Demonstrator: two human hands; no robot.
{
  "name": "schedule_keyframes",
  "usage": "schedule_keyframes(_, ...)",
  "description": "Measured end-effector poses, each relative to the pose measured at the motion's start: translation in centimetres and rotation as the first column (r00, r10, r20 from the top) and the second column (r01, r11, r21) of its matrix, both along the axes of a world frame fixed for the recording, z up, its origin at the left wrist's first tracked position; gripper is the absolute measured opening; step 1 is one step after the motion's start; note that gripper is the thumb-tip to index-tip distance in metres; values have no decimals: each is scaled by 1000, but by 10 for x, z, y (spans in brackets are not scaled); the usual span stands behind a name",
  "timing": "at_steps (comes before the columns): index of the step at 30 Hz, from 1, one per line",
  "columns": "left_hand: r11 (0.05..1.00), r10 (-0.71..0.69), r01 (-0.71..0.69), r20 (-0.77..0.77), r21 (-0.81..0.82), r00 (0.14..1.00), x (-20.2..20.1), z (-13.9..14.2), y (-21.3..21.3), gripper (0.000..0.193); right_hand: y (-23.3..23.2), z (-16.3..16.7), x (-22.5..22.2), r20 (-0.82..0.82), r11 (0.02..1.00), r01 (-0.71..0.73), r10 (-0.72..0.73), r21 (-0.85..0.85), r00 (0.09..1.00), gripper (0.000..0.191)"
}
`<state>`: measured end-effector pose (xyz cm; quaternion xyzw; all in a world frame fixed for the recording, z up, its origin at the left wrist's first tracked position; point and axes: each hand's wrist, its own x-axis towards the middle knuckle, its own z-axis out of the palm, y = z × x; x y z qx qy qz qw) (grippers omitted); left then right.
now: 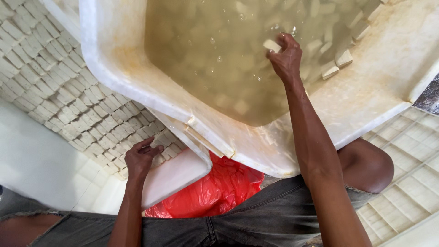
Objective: The person sits on the wet floor between a tub of water containing tofu cubes and a slotted draining tray. They repeatedly pick tofu pieces out of the water, gather a few in their hands, and arrange them in rows in the draining tray.
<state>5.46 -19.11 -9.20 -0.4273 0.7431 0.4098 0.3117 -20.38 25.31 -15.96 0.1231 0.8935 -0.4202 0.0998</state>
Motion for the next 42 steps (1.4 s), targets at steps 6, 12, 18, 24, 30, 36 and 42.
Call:
schedule_keyframes(6, 993, 86, -85, -9, 78, 996, -1, -2, -4, 57, -53, -14, 16, -109, 940, -295, 315, 171, 943, 35)
schedule_keyframes(12, 993, 97, -99, 35, 62, 995, -2, -7, -7, 56, -82, -38, 40, -249, 841, -247, 402, 482, 881, 46)
schedule_keyframes(18, 925, 286, -299, 88, 236, 954, -2, -6, -14, 57, -75, -35, 38, -5, 700, -302, 400, 647, 916, 38)
schedule_keyframes(24, 949, 254, -264, 81, 170, 964, -2, -11, -12, 55, -72, -7, 39, -39, 999, 42, -43, -20, 998, 41)
schedule_keyframes(30, 911, 335, -341, 65, 234, 940, 0, -10, -15, 55, -78, -32, 56, 4, 861, 248, -274, -444, 962, 31)
schedule_keyframes(36, 967, 210, -215, 48, 136, 976, -3, -5, -12, 52, -69, -32, 46, 59, 899, -132, 118, 418, 991, 23)
schedule_keyframes(42, 989, 126, -134, 107, 63, 986, -16, -2, -12, 49, -64, -2, 9, 90, 797, 301, -299, -523, 950, 43)
